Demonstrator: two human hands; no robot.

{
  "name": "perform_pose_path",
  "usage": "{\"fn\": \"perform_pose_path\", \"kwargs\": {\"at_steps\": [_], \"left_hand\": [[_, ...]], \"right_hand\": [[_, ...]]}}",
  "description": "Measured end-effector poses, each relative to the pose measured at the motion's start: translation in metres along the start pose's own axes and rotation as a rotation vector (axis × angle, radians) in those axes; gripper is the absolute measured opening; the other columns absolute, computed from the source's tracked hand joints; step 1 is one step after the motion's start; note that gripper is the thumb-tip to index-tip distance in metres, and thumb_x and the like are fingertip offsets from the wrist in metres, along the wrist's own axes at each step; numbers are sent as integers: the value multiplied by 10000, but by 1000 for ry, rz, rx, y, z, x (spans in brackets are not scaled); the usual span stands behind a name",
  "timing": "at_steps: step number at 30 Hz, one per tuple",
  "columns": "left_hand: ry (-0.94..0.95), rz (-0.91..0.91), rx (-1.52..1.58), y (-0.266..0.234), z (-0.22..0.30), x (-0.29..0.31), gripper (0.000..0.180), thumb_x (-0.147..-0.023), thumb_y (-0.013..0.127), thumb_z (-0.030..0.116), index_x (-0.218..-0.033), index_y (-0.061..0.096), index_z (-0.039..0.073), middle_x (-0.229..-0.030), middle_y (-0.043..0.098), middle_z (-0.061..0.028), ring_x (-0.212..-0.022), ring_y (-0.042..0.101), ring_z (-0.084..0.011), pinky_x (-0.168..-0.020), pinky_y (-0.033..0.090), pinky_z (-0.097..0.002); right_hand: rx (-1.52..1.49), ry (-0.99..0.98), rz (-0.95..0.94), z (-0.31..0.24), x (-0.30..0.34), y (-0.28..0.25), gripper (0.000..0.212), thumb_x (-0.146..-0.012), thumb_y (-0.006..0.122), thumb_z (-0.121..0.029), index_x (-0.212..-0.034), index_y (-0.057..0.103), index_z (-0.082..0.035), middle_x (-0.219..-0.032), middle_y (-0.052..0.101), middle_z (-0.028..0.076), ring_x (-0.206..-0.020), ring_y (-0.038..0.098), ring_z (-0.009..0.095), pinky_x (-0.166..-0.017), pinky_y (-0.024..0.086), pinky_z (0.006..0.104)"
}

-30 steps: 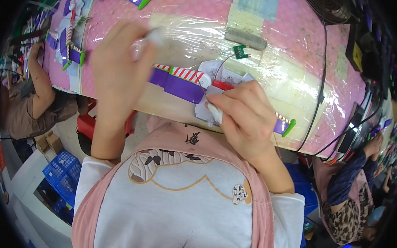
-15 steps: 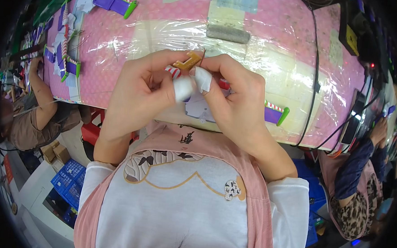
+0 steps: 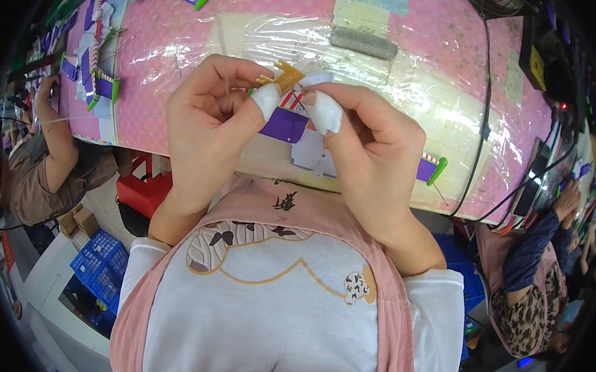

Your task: Soldering electrical wires and circuit boards into plastic toy airplanes on a factory assembly line.

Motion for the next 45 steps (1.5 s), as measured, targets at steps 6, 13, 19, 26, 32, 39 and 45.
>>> {"fn": "perform_pose_path", "kwargs": {"at_steps": [6,13,19,26,32,39,45], "left_hand": [[1,-23,26,2,5,4,125,-780,586,-24,-898,546,-29,-730,567,0,-563,434,10,-498,324,-132],[-5,-14,-9,-2,4,5,120,-752,592,-24,-864,550,-22,-687,548,15,-530,402,12,-462,300,-141],[23,-21,-88,-2,4,6,104,-772,601,-17,-870,567,-30,-678,548,21,-544,420,15,-470,298,-136],[66,-30,-249,-3,5,9,117,-766,614,-20,-877,576,-29,-665,543,23,-539,419,16,-463,294,-139],[63,-39,-247,-2,5,8,110,-754,626,-26,-851,573,-18,-746,584,-8,-538,411,17,-469,298,-134],[104,-66,-176,5,5,9,106,-722,605,-55,-807,568,-4,-910,637,-75,-517,389,19,-443,291,-136],[503,-31,-428,13,-1,5,151,-627,612,-67,-750,574,11,-864,650,-71,-433,377,-31,-399,309,-179]], "right_hand": [[144,-79,35,0,1,8,77,-780,641,-19,-841,637,27,-651,600,18,-567,534,39,-500,424,176],[134,-60,25,-5,-1,12,57,-779,631,-14,-802,622,37,-636,604,26,-577,545,38,-514,436,174],[145,-70,20,0,0,12,60,-786,627,-22,-797,620,37,-628,604,22,-567,542,36,-503,435,176],[54,-38,5,-2,-1,11,86,-801,637,-45,-818,624,38,-647,608,23,-570,534,38,-495,425,173],[-78,86,-83,-9,-3,6,133,-817,638,-78,-872,633,43,-693,615,17,-605,524,34,-529,417,166],[-134,122,-137,-5,-4,0,148,-829,628,-84,-894,628,48,-732,615,23,-647,529,37,-558,421,169],[-137,56,-109,6,0,-6,155,-832,624,-83,-910,616,50,-749,609,21,-658,525,40,-566,423,173]]}}
Point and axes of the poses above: each hand's wrist, its own x-axis away from the middle knuckle, its own y-axis out of the palm, z = x × y, the point moved 1 cm from there along -x, towards the middle knuckle
